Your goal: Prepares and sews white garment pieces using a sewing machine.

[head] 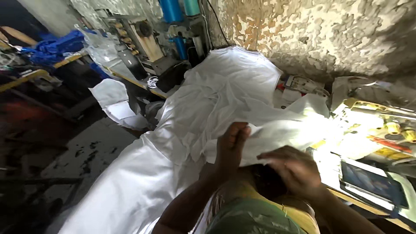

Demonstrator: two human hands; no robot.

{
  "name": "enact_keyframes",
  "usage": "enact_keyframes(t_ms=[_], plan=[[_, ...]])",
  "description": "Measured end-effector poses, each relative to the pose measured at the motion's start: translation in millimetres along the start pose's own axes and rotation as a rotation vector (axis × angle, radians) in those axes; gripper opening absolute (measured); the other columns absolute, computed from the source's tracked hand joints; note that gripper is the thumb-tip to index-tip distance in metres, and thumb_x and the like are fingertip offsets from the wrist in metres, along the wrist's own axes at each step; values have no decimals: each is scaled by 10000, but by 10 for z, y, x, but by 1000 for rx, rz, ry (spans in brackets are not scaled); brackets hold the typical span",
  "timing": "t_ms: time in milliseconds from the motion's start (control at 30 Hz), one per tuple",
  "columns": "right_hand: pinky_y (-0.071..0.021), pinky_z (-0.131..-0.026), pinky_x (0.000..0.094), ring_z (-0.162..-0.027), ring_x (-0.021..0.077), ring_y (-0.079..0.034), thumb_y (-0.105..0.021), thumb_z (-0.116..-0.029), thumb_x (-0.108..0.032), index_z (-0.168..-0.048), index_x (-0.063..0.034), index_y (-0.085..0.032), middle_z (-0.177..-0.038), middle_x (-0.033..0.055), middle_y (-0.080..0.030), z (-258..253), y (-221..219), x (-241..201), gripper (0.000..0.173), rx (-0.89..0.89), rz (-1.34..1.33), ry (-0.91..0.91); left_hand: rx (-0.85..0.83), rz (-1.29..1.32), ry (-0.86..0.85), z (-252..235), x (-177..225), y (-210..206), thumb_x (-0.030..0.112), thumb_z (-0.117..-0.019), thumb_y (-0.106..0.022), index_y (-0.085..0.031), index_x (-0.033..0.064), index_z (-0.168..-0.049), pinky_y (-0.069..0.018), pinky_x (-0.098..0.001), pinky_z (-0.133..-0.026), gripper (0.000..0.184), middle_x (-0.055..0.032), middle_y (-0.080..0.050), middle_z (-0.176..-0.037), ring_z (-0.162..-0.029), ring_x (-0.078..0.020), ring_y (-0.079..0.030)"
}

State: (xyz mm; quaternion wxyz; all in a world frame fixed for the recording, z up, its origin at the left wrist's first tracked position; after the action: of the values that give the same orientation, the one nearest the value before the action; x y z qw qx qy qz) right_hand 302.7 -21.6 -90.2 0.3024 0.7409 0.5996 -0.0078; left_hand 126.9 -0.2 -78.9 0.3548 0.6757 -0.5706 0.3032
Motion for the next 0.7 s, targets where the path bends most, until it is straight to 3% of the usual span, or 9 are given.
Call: enact_keyframes(t_ms=[67, 133, 233, 500, 700], plan=[[-529, -827, 131, -885, -31, -661, -599, -1036, -190, -1008, -68, -677, -923, -17, -728, -174, 70, 57, 148, 54, -156, -98, -12, 84, -12, 113, 72, -94, 48, -1023, -538, -648, 34, -1034, -510, -122, -687, 111, 68, -650, -831, -730, 75, -587], [-547, -799, 110, -877, -66, -656, -666, -982, -138, -1006, -85, -668, -928, -70, -717, -248, 69, 52, 58, 89, -244, -147, -18, 132, -46, 208, 128, -127, 41, -1022, -526, -660, 55, -1035, -523, -124, -758, 136, 74, -688, -904, -829, 80, -622], [-554, -795, 116, -889, -60, -659, -697, -956, -119, -996, -114, -671, -939, -96, -712, -248, 62, 27, 48, 130, -281, -163, -6, 186, -62, 285, 162, -138, 84, -1042, -526, -680, 105, -1060, -533, -131, -802, 157, 106, -710, -967, -898, 80, -640], [-553, -801, 101, -886, -83, -650, -713, -945, -129, -994, -157, -658, -926, -149, -693, -205, 107, -72, 79, 132, -366, -218, -83, 219, -120, 362, 192, -183, 87, -1064, -478, -696, 35, -1106, -532, -154, -899, 228, 53, -744, -1070, -1025, 59, -656], [-551, -775, 100, -842, -87, -647, -725, -932, -128, -984, -170, -627, -885, -157, -690, -165, 170, -144, 119, 131, -415, -297, -163, 206, -206, 421, 234, -212, 197, -1090, -459, -672, 54, -1187, -514, -172, -970, 274, 61, -731, -1155, -1104, 59, -638]])
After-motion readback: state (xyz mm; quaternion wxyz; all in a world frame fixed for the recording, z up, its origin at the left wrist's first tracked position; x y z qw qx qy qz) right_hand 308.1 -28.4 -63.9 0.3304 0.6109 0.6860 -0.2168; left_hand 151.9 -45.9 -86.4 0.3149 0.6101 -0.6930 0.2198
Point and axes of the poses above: each hand's wrist, its own z-axis away from the middle knuckle, its own y-axis out of the back of the hand, x = y × z, the point moved 3 cm from there along -z, towards the middle knuckle
